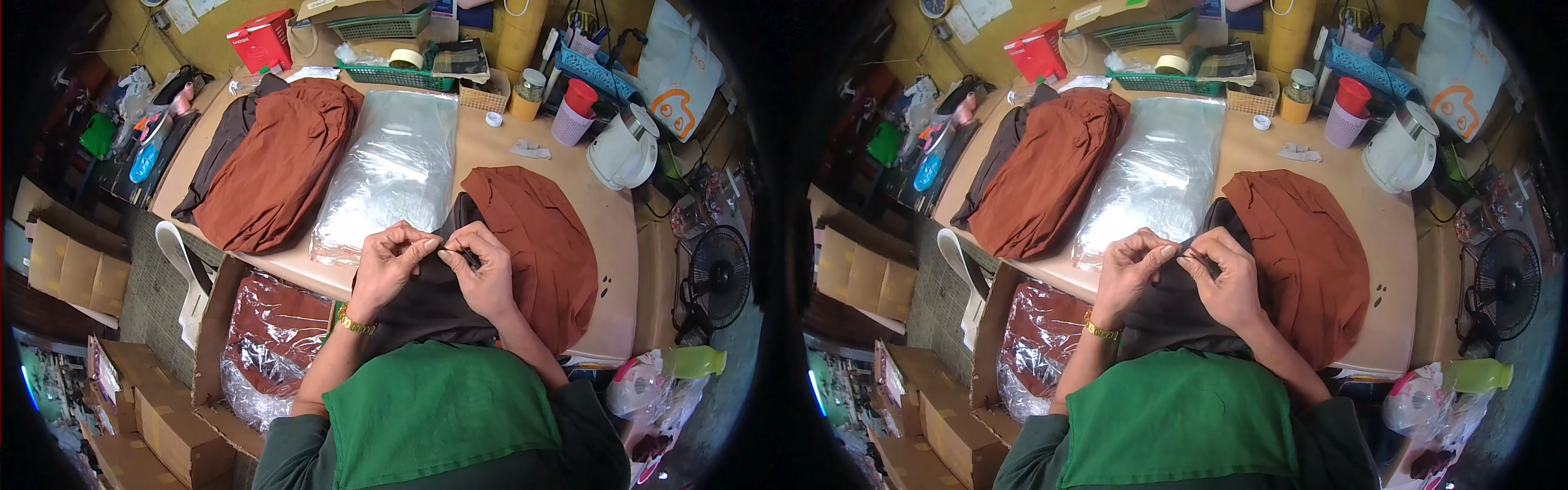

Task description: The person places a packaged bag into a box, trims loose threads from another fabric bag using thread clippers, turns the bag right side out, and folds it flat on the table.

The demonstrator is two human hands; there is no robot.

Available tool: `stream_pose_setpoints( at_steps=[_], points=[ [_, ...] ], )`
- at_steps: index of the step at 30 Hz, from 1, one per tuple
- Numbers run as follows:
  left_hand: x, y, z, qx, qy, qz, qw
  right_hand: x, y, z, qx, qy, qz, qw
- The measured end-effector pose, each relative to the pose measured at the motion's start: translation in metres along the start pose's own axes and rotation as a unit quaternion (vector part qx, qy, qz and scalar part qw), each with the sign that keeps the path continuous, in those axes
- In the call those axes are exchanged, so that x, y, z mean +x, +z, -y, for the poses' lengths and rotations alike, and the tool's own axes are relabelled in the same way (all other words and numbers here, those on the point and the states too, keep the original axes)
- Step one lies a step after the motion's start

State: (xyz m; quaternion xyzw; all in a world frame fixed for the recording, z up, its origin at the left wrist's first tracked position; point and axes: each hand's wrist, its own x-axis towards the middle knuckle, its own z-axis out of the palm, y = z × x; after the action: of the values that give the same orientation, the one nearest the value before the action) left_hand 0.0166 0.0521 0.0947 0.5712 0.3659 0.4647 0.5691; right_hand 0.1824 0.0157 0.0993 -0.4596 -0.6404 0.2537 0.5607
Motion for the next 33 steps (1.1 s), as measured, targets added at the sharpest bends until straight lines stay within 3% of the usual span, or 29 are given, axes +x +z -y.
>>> stream_pose_setpoints(
  at_steps=[4, 6, 9, 10, 12, 13, 16, 19, 21, 26, 29, 31, 33],
  points=[
    [-0.003, 0.002, 0.01, -0.153, -0.077, -0.029, 0.985, 0.0, 0.002, -0.002, 0.038, 0.006, 0.0, 0.999],
    [-0.001, -0.016, 0.014, -0.41, -0.104, 0.028, 0.906, -0.001, 0.004, -0.005, 0.079, 0.023, -0.01, 0.997],
    [0.004, -0.018, -0.01, -0.229, -0.048, -0.098, 0.967, -0.003, 0.003, -0.008, 0.146, 0.069, -0.026, 0.987],
    [0.001, -0.013, -0.02, -0.228, -0.048, -0.097, 0.968, -0.003, 0.004, -0.009, 0.146, 0.069, -0.026, 0.987],
    [-0.01, -0.005, -0.029, -0.036, -0.072, -0.013, 0.997, -0.004, 0.006, -0.011, 0.115, 0.043, -0.023, 0.992],
    [-0.01, -0.009, -0.023, -0.038, -0.122, 0.055, 0.99, -0.004, 0.007, -0.01, 0.116, 0.043, -0.022, 0.992],
    [-0.01, -0.005, 0.003, -0.077, -0.127, -0.006, 0.989, -0.005, 0.005, -0.006, 0.106, 0.057, -0.005, 0.993],
    [-0.011, -0.003, 0.002, -0.047, -0.088, -0.034, 0.994, -0.002, 0.001, 0.003, 0.127, 0.095, 0.007, 0.987],
    [-0.013, 0.0, -0.002, 0.036, -0.01, -0.031, 0.999, 0.004, -0.002, 0.006, 0.065, 0.042, -0.011, 0.997],
    [-0.015, 0.006, 0.001, 0.063, 0.017, -0.019, 0.998, 0.008, -0.007, -0.003, 0.023, 0.014, 0.031, 0.999],
    [-0.015, 0.007, 0.006, 0.008, 0.009, -0.011, 1.0, 0.005, -0.002, -0.009, 0.107, 0.012, 0.02, 0.994],
    [-0.015, 0.008, 0.007, -0.03, 0.007, -0.001, 1.0, 0.002, -0.002, -0.009, 0.358, 0.229, 0.039, 0.904],
    [-0.016, 0.009, 0.004, -0.106, -0.074, 0.009, 0.992, -0.001, 0.002, -0.012, 0.413, 0.255, 0.036, 0.874]
  ],
)
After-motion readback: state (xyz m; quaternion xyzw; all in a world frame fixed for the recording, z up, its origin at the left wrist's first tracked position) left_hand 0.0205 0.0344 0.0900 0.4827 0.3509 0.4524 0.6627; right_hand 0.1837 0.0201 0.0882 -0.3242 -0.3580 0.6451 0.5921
